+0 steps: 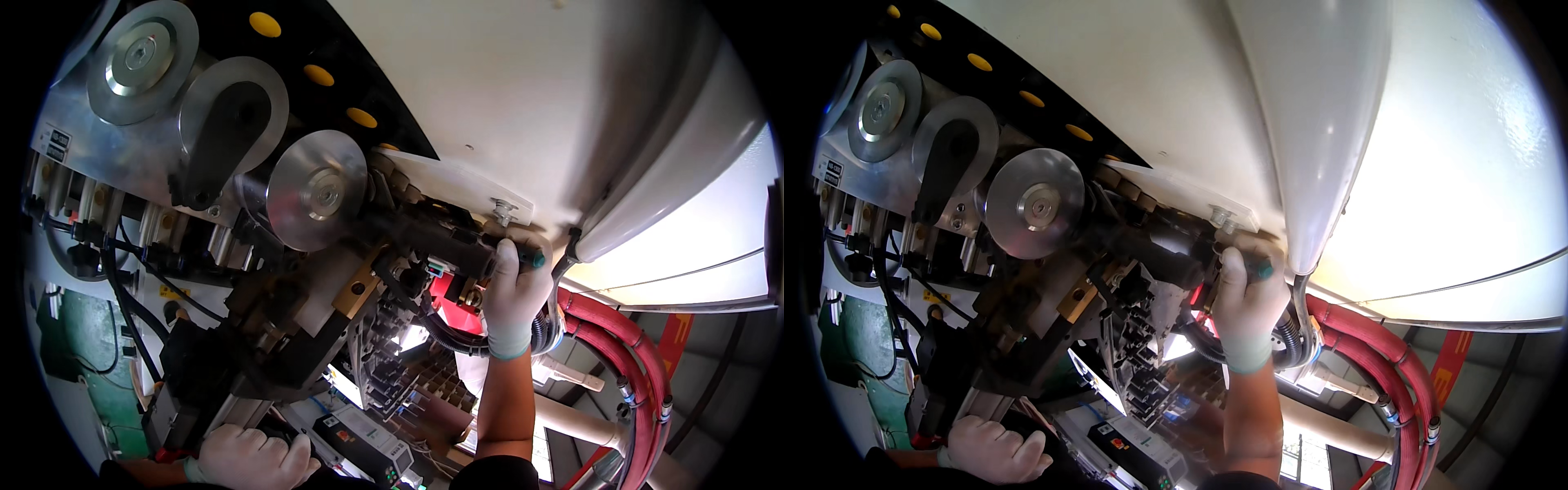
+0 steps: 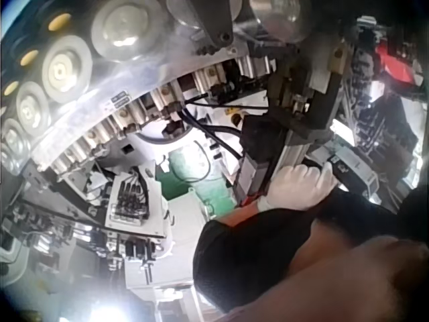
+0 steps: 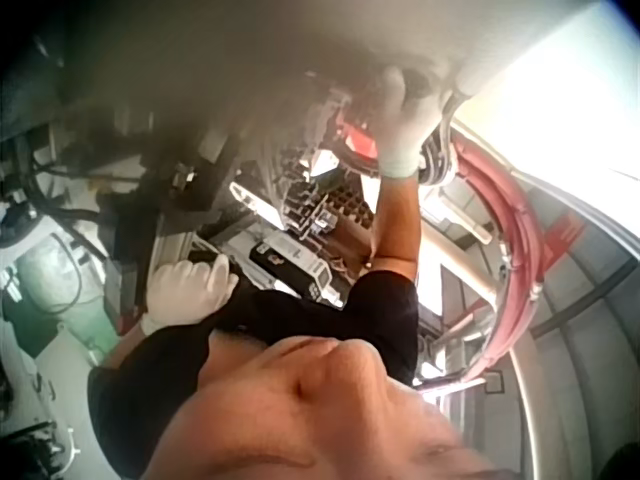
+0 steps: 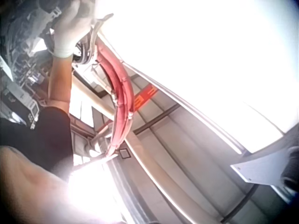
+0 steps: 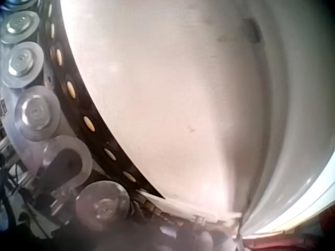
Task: The person uses a screwdriver to adjust internal components and handles small metal parts within a large industrial machine.
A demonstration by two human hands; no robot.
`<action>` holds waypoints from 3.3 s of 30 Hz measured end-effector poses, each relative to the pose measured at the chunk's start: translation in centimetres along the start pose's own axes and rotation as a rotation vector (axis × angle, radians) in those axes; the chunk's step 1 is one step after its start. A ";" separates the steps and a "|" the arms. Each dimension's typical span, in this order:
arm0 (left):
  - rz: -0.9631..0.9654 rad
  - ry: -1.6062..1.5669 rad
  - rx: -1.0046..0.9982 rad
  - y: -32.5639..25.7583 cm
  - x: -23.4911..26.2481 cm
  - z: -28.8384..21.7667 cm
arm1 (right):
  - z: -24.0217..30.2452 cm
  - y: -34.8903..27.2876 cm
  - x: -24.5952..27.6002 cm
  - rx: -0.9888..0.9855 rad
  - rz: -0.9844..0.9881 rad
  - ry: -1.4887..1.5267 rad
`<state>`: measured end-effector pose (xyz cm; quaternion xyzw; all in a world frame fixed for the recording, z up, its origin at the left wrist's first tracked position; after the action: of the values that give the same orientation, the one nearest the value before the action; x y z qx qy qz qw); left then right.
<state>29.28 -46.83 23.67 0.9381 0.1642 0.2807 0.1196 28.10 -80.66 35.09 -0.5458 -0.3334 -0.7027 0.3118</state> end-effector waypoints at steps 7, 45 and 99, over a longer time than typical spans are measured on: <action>0.028 -0.019 0.008 0.1 0.0 0.1 | 0.2 1.1 -0.2 -0.069 0.079 -0.163; 0.017 -0.045 0.007 -0.4 -0.4 0.0 | 2.7 0.4 1.0 0.007 0.186 -0.088; 0.085 -0.097 0.150 0.6 0.9 0.3 | -0.4 0.3 -0.6 -0.181 0.171 0.093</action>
<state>30.36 -47.09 24.07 0.9630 0.1388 0.2267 0.0450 28.24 -81.08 34.45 -0.5650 -0.2058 -0.7253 0.3353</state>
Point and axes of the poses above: each hand's wrist, its own y-axis towards the middle knuckle, its own x-axis out of the back of the hand, z = x × y, the point moved 8 cm from there along y, towards the middle knuckle, and after that the axes turned 3 degrees about y, right-handed, at the moved point
